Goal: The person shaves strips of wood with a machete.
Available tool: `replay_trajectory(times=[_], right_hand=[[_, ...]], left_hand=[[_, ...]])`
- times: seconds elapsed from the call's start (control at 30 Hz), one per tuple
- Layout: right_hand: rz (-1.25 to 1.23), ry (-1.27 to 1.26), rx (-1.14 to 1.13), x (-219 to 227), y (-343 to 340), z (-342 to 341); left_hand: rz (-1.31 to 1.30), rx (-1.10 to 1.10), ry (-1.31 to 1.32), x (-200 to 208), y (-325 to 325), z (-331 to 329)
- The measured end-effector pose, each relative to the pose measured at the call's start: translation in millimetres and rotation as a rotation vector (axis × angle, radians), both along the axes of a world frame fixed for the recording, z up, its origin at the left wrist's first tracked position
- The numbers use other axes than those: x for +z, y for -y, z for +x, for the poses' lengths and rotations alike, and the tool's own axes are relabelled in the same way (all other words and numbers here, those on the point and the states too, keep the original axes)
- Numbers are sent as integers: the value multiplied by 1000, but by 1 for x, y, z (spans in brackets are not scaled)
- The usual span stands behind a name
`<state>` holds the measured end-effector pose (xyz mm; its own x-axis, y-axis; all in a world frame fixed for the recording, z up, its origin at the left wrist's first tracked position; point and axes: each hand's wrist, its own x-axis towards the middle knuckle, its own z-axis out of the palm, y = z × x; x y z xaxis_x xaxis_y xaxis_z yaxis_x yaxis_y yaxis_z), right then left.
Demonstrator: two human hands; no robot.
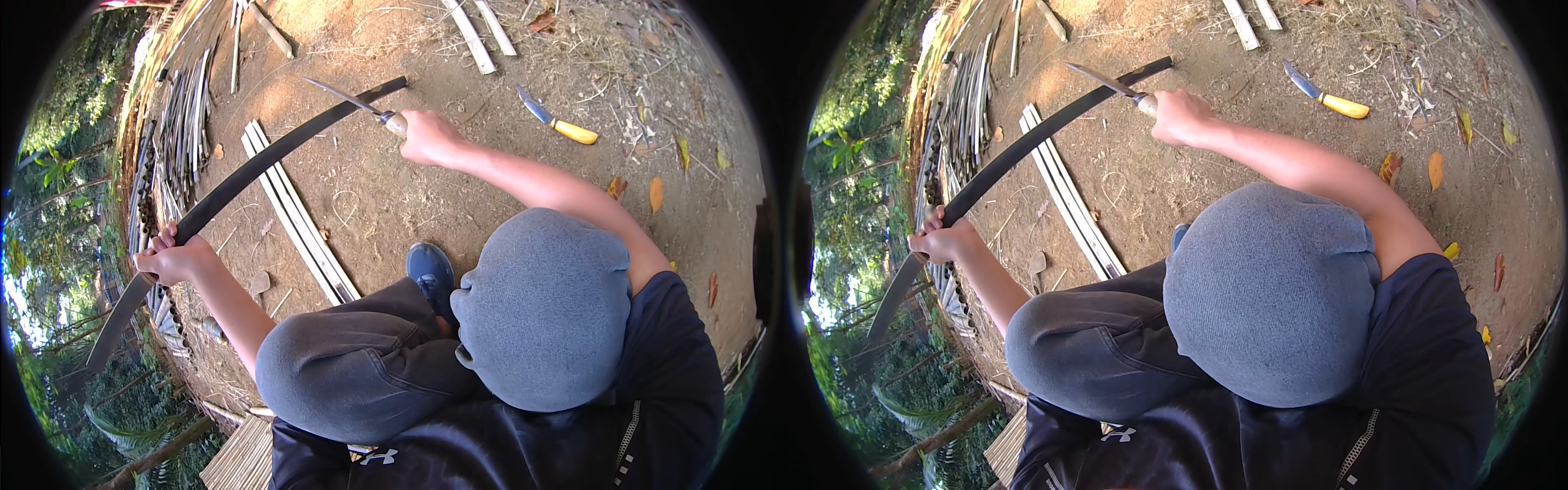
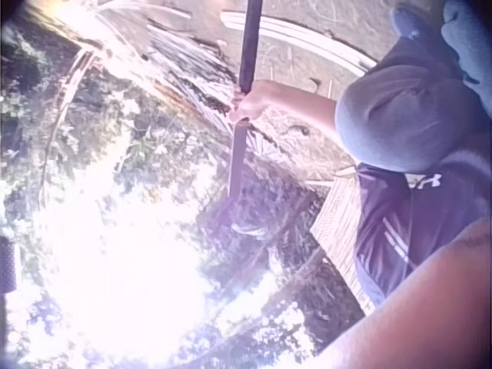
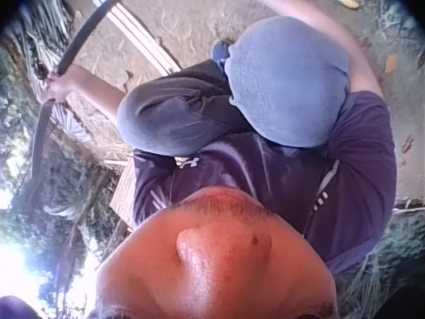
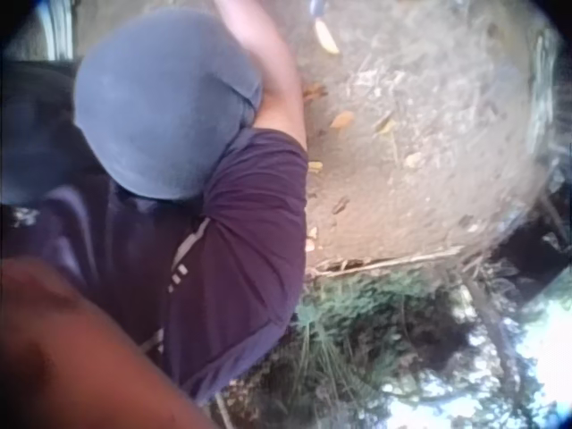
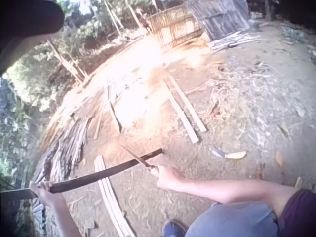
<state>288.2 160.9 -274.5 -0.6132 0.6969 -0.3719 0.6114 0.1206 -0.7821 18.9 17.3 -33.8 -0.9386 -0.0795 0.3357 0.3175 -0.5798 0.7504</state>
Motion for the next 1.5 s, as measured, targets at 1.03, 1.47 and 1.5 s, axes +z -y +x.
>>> replay_trajectory(times=[1.03,1.47,1.5], right_hand=[[-26,173,-169,-44,-51,49],[54,55,88,5,-20,11],[43,73,92,2,-25,12]], left_hand=[[-31,-89,34,-9,-19,13],[-63,-301,-2,-2,5,4],[-58,-297,-7,-1,5,4]])
